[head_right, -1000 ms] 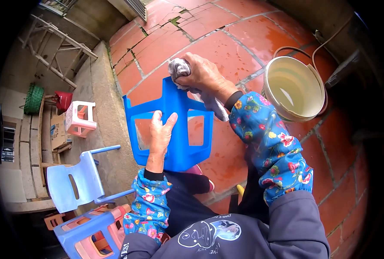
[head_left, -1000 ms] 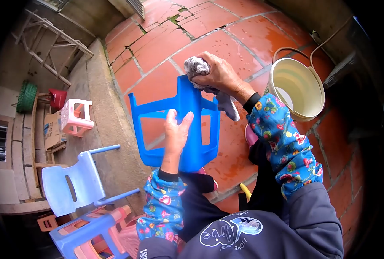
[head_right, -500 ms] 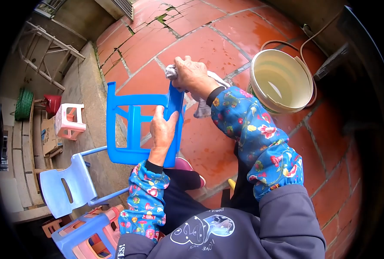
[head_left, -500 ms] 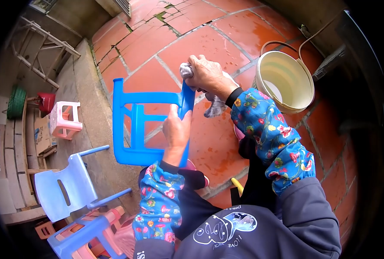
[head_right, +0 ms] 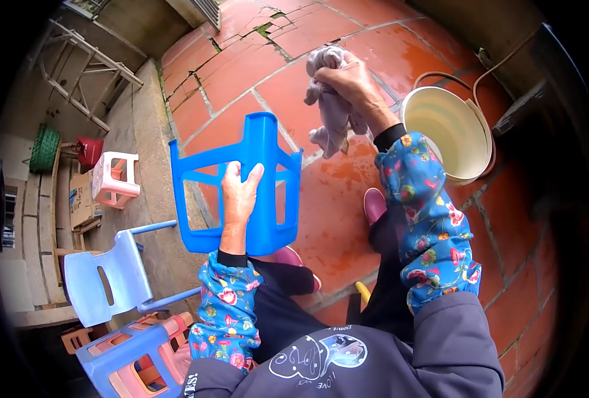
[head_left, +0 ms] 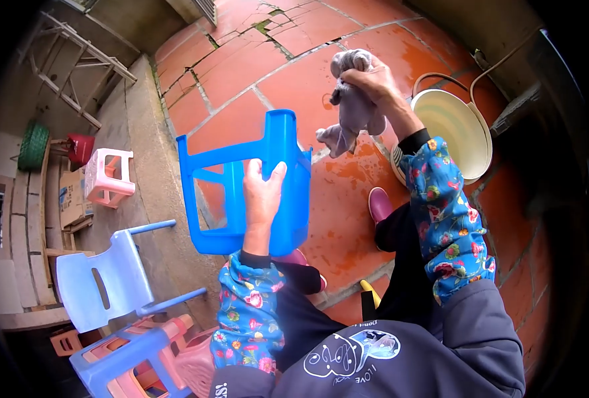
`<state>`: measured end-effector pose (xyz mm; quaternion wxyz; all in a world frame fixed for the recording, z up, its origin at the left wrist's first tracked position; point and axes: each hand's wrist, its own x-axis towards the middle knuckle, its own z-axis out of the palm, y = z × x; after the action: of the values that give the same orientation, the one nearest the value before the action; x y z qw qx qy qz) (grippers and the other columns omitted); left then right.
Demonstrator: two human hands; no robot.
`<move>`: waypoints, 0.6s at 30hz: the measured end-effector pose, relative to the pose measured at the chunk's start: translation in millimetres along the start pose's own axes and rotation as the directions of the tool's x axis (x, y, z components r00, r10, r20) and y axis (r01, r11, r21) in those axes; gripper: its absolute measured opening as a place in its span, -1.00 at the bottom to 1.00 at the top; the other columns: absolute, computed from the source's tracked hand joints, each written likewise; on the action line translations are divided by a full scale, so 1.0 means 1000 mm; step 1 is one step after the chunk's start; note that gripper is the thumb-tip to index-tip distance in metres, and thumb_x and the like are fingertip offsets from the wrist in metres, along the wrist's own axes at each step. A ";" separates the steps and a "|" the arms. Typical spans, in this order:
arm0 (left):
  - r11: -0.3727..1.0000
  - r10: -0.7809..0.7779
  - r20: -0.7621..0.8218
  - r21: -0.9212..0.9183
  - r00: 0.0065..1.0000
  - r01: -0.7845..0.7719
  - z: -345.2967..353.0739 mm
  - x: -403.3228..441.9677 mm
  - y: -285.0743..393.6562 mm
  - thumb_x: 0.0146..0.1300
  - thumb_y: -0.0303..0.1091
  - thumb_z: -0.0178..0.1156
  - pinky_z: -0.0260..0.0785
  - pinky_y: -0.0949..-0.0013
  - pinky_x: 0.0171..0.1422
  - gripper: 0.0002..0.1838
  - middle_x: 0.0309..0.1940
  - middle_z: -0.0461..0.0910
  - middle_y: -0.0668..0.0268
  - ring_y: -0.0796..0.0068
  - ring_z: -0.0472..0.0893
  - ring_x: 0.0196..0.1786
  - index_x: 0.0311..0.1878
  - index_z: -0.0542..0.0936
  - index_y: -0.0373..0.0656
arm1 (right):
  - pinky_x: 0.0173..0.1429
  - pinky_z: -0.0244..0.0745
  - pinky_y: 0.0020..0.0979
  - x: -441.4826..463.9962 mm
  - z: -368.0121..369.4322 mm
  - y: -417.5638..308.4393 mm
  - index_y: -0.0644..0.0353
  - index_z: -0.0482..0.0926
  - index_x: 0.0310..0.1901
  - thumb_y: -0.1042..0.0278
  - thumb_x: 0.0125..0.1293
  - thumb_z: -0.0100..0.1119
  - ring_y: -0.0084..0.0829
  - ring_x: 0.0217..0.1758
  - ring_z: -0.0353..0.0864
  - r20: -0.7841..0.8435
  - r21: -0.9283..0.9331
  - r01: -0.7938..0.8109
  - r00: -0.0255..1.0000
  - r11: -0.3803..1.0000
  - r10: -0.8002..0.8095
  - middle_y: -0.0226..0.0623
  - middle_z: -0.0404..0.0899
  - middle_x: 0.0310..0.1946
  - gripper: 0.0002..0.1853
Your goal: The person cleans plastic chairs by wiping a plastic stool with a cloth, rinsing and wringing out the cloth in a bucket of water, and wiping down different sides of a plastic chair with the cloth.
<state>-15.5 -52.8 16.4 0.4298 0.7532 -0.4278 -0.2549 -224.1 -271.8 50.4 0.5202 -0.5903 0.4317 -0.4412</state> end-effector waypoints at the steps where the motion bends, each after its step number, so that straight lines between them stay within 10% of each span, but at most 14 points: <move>1: 0.999 0.028 -0.024 0.028 0.999 -0.027 0.008 0.004 -0.015 0.29 -0.18 0.30 0.53 0.26 0.01 -0.57 -0.11 0.64 0.04 0.20 0.65 -0.08 0.02 0.49 -0.35 | -0.20 0.64 -0.40 -0.023 0.005 -0.041 0.25 0.54 -0.04 0.40 0.13 0.29 -0.42 -0.26 0.69 -0.009 0.179 -0.004 1.000 0.984 0.006 -0.18 0.68 -0.27 -0.66; 9: 0.990 -0.118 0.079 -0.068 0.990 0.123 0.014 -0.003 0.006 0.32 -0.15 0.27 0.57 0.20 0.02 -0.63 -0.08 0.63 0.01 0.23 0.66 -0.03 -0.02 0.51 -0.25 | -0.18 0.65 -0.39 -0.043 0.029 -0.109 0.25 0.55 -0.05 0.27 0.28 0.28 -0.45 -0.31 0.69 0.025 0.620 0.211 0.957 0.756 -0.287 -0.27 0.66 -0.30 -0.70; 13: 0.970 -0.127 0.125 -0.191 0.984 0.149 0.025 0.001 -0.008 0.28 -0.16 0.31 0.53 0.36 -0.12 -0.64 -0.23 0.63 0.19 0.46 0.61 -0.17 -0.12 0.49 -0.27 | -0.02 0.57 -0.43 -0.085 0.042 -0.168 0.20 0.44 0.10 0.13 0.46 0.05 -0.43 -0.11 0.64 0.106 0.883 0.057 0.943 0.467 -0.315 -0.28 0.60 -0.15 -0.65; 18: 0.949 -0.001 0.202 -0.310 0.979 0.065 0.048 0.006 -0.040 0.23 -0.16 0.35 0.44 0.45 -0.22 -0.61 -0.33 0.56 0.36 0.63 0.49 -0.25 -0.19 0.46 -0.31 | 0.02 0.56 -0.41 -0.102 0.062 -0.180 0.24 0.43 0.10 0.15 0.49 0.01 -0.42 -0.03 0.60 0.054 0.895 0.170 0.876 0.412 -0.479 -0.24 0.57 -0.09 -0.66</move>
<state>-31.7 -68.3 -42.3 0.4952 0.6527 -0.4098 -0.4010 -179.5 -143.5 217.5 0.7073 -0.3770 -0.0619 -0.5948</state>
